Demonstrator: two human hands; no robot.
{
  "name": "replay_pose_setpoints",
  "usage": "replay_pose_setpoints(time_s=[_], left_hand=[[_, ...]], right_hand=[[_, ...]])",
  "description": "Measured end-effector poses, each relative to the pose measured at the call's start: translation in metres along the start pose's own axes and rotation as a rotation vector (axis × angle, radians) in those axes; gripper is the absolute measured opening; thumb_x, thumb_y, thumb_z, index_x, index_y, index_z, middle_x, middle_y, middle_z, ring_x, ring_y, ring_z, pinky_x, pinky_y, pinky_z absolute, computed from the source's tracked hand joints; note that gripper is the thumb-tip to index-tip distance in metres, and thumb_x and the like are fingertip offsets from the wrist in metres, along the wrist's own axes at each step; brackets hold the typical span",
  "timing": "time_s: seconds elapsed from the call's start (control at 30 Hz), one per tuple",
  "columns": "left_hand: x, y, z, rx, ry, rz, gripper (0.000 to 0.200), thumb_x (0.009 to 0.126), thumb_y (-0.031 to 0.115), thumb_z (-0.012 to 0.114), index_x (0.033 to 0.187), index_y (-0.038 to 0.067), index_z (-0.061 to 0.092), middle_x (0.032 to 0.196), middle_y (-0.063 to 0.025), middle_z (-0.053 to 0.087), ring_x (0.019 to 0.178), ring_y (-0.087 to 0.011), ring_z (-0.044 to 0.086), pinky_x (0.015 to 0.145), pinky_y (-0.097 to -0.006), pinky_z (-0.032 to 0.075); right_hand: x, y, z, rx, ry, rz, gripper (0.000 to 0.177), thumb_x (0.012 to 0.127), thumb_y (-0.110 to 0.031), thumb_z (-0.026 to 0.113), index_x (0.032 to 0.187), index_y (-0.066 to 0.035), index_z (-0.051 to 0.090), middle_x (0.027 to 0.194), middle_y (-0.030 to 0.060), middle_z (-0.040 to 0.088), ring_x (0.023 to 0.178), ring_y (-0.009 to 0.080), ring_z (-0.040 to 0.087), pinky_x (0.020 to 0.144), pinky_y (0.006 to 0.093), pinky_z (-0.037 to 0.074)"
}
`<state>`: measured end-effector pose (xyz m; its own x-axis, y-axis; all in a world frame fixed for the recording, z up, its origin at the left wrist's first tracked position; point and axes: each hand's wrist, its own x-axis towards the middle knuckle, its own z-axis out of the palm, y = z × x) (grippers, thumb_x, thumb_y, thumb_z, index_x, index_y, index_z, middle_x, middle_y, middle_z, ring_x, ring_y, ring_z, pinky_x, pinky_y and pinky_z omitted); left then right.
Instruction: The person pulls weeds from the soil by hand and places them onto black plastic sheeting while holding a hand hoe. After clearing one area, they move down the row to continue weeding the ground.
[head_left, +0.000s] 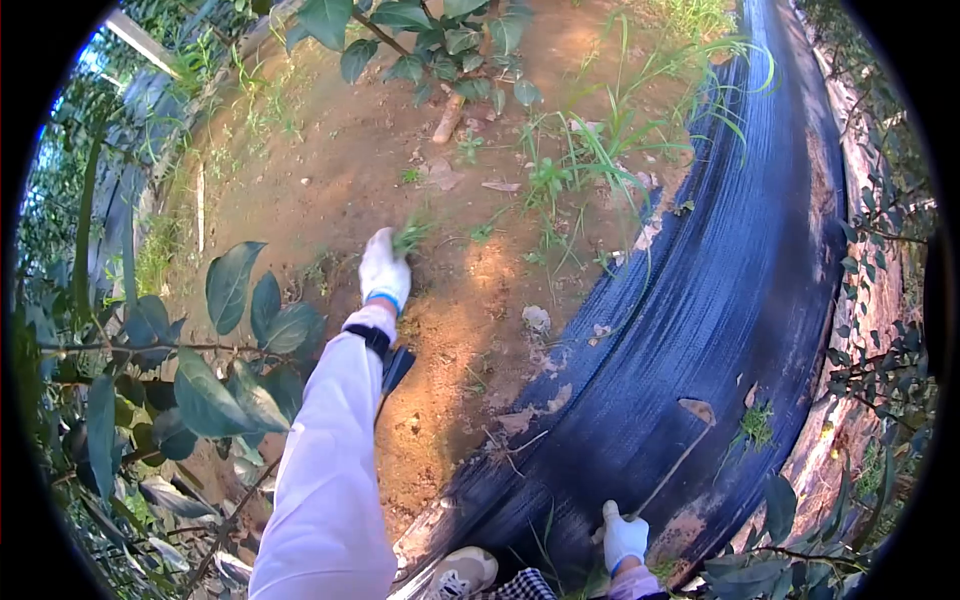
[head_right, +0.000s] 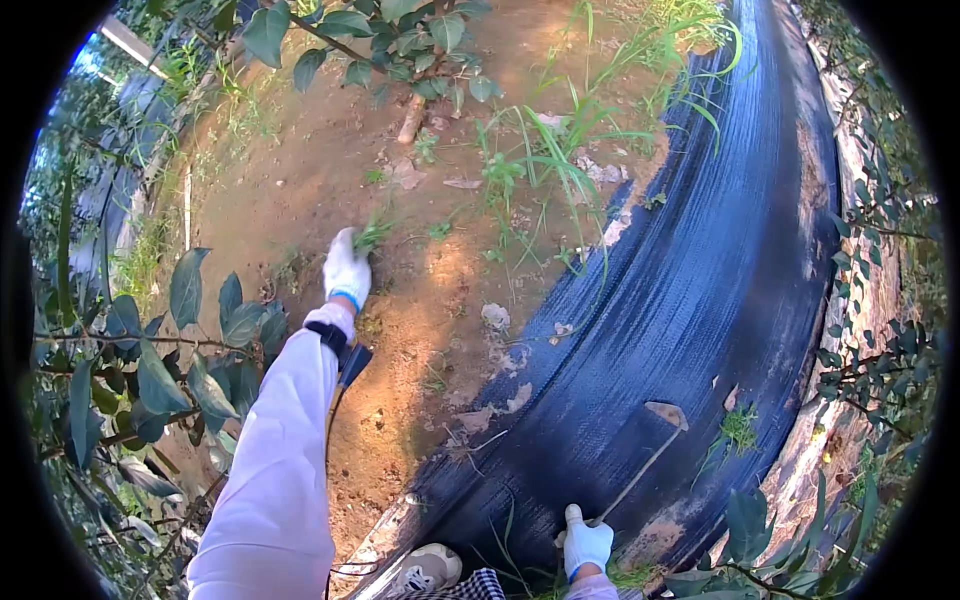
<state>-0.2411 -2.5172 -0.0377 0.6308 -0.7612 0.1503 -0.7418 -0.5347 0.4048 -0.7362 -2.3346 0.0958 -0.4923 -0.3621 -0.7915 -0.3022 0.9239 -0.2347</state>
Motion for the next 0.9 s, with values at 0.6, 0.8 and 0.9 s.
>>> replay_pose_setpoints(time_s=[0.6, 0.8, 0.9], left_hand=[[0.005, -0.083, -0.049, 0.294, -0.133, -0.510, 0.027, 0.092, 0.026, 0.051, 0.106, 0.004, 0.055, 0.101, -0.0231, 0.066, 0.093, -0.0416, 0.064, 0.079, -0.0509, 0.050], [-0.097, 0.018, -0.047, -0.420, -0.283, 0.129, 0.028, 0.092, 0.028, 0.049, 0.105, 0.005, 0.058, 0.104, -0.0242, 0.063, 0.098, -0.0416, 0.059, 0.085, -0.0475, 0.047], [-0.114, 0.025, -0.053, -0.149, -0.370, 0.017, 0.029, 0.091, 0.025, 0.052, 0.114, 0.006, 0.052, 0.105, -0.0238, 0.061, 0.096, -0.0418, 0.059, 0.083, -0.0482, 0.047]], right_hand=[[0.001, 0.001, 0.000, -0.056, -0.002, -0.053, 0.039, 0.086, -0.031, 0.070, 0.071, 0.002, 0.057, 0.053, 0.0102, 0.058, 0.043, 0.0195, 0.054, 0.044, 0.0335, 0.044], [0.004, 0.003, -0.002, -0.072, 0.010, -0.036, 0.038, 0.085, -0.030, 0.072, 0.075, 0.004, 0.057, 0.055, 0.0109, 0.059, 0.043, 0.0200, 0.056, 0.044, 0.0335, 0.045], [0.001, 0.001, -0.002, -0.077, 0.001, -0.031, 0.038, 0.085, -0.030, 0.072, 0.075, 0.003, 0.057, 0.055, 0.0111, 0.059, 0.044, 0.0200, 0.056, 0.043, 0.0334, 0.044]])
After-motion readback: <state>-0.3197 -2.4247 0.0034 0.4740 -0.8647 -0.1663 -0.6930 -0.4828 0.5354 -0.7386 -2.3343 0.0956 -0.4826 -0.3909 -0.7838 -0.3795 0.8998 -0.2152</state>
